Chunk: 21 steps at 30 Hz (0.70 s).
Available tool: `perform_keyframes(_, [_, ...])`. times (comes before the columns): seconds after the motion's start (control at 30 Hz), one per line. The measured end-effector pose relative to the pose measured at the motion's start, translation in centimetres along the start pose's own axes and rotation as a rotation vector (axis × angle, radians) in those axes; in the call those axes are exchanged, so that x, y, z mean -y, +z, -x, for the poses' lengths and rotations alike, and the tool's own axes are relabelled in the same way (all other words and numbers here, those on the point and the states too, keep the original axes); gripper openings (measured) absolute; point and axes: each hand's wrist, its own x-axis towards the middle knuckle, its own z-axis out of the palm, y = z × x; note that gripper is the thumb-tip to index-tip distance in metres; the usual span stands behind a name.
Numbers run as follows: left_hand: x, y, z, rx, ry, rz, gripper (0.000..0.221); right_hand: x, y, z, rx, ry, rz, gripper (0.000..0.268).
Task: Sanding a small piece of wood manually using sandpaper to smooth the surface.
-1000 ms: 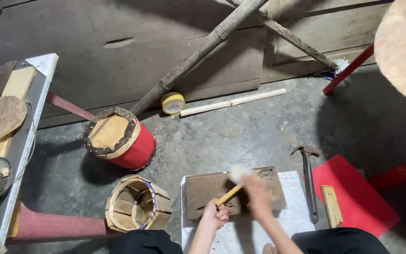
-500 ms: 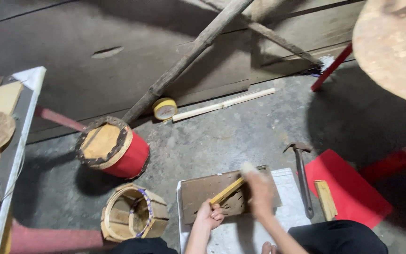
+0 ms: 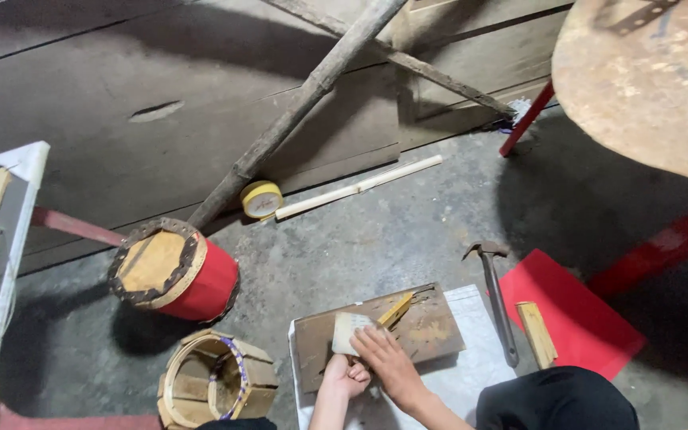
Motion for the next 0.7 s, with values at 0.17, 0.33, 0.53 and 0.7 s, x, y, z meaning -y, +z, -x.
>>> perform_keyframes(0.17, [-0.1,0.3,3.2,0.15,-0.041,-0.006,0.014,-8.9,1.0,2.3,-0.23,0.735,-0.301,0.056])
perform_keyframes(0.33, [-0.3,2.7,9.2,0.165,0.206,-0.214,0.018,-13.9,0.0,5.1,-0.678,1.489,-0.475,0.068])
perform_keyframes(0.53, [0.6,3.1,10.6,-0.144,0.311,-0.345,0.026,-4.1,-4.0,1.5,-0.543,1.167,-0.469,0.081])
perform_keyframes(0.7, [1.2,5.3,12.8,0.005,0.239,0.014,0.049,9.9,-12.3,-4.3,0.011,1.098,-1.056,0.072])
